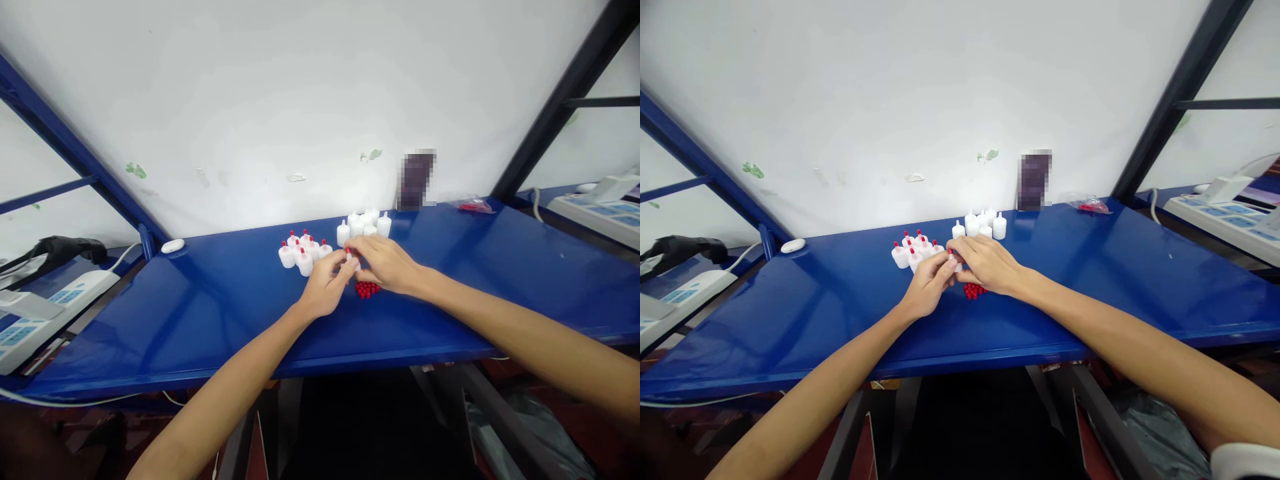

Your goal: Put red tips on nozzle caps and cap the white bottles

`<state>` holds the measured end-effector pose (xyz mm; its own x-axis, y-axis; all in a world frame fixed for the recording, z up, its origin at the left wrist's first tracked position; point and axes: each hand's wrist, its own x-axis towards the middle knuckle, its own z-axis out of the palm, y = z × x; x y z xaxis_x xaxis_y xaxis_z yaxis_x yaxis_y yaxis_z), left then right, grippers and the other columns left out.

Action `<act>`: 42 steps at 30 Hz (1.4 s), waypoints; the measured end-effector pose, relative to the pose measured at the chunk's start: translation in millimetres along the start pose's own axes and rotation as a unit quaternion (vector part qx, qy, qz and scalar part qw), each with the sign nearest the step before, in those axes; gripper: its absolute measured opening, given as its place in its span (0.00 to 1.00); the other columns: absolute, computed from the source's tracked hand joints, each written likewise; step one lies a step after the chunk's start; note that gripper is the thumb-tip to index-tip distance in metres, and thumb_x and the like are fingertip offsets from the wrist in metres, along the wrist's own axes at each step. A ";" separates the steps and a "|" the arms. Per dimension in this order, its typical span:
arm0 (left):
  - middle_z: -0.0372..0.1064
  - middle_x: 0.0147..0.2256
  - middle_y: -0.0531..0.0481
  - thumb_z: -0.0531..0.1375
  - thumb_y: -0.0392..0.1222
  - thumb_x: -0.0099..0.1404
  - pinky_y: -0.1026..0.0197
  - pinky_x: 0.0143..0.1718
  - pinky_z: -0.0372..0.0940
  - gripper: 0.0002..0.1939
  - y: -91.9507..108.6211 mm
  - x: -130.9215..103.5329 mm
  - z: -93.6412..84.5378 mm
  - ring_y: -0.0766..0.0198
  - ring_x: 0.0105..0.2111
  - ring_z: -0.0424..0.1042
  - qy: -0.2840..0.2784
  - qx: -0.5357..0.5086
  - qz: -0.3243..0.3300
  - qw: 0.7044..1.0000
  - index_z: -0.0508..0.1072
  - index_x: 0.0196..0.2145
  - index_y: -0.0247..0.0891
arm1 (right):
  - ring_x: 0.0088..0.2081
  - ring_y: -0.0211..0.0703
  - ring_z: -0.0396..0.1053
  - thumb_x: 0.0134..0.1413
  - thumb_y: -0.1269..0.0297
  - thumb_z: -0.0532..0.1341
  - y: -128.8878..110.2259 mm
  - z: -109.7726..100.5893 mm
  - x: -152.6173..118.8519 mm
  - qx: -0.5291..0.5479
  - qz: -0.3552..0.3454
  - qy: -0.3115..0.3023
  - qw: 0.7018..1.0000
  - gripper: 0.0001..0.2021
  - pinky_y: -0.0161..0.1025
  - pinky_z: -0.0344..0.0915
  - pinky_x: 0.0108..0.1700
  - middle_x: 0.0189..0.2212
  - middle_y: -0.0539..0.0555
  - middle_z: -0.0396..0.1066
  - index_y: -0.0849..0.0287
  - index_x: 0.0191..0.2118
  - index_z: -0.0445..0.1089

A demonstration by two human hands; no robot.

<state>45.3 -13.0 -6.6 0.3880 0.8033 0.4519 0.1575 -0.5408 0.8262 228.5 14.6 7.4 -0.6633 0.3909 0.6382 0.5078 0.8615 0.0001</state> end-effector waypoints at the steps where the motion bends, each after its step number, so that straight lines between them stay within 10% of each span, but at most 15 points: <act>1: 0.64 0.27 0.51 0.54 0.57 0.71 0.64 0.25 0.61 0.21 1.7 1.7 -2.8 0.67 0.27 0.65 0.022 0.011 0.010 1.000 0.69 0.31 0.36 | 0.34 0.47 0.68 0.64 0.58 0.56 1.2 -1.2 0.5 -0.005 0.004 0.000 1.000 0.15 0.42 0.57 0.37 0.36 0.57 0.74 0.61 0.51 0.64; 8: 0.72 0.42 0.46 0.62 0.47 0.67 0.62 0.34 0.65 0.11 1.3 11.3 -54.5 0.64 0.36 0.70 0.163 0.131 0.088 0.974 0.77 0.41 0.38 | 0.25 0.45 0.64 0.65 0.57 0.54 39.0 -10.2 -3.6 -0.112 0.175 -0.030 0.978 0.17 0.47 0.56 0.43 0.20 0.50 0.69 0.61 0.53 0.69; 14: 0.77 0.37 0.49 0.63 0.44 0.66 0.57 0.43 0.65 0.07 -13.1 3.8 -84.7 0.61 0.38 0.72 0.067 0.300 0.146 0.940 0.76 0.37 0.39 | 0.27 0.50 0.68 0.64 0.59 0.54 73.0 -8.8 -13.9 -0.098 0.305 -0.055 0.946 0.20 0.41 0.59 0.32 0.22 0.53 0.70 0.61 0.56 0.68; 23: 0.71 0.51 0.43 0.57 0.47 0.72 0.49 0.47 0.58 0.11 -20.1 2.4 -80.6 0.52 0.51 0.64 0.020 0.462 0.183 0.867 0.78 0.42 0.41 | 0.33 0.49 0.72 0.65 0.62 0.53 79.6 5.9 -10.9 -0.055 0.313 -0.064 0.946 0.15 0.41 0.62 0.37 0.30 0.57 0.77 0.61 0.50 0.72; 36: 0.69 0.49 0.44 0.56 0.49 0.72 0.52 0.47 0.57 0.13 -21.8 4.7 -77.4 0.56 0.46 0.67 0.071 0.441 0.132 0.885 0.77 0.43 0.41 | 0.23 0.37 0.63 0.62 0.62 0.58 42.5 -3.9 0.0 0.066 0.260 0.080 0.960 0.08 0.37 0.59 0.31 0.21 0.48 0.67 0.59 0.40 0.71; 42: 0.73 0.34 0.50 0.53 0.45 0.72 0.53 0.43 0.53 0.13 -4.8 -2.0 -66.3 0.63 0.32 0.70 0.145 0.372 0.173 0.900 0.75 0.38 0.38 | 0.22 0.36 0.61 0.60 0.56 0.62 16.3 -10.9 6.7 0.289 0.248 0.059 0.923 0.10 0.36 0.57 0.27 0.19 0.46 0.63 0.58 0.37 0.73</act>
<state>-16.4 4.5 10.8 0.2943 0.5272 0.7971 0.6794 -0.7020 0.2135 238.3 27.7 20.1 -0.3464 0.7756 0.5277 0.3321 0.6274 -0.7043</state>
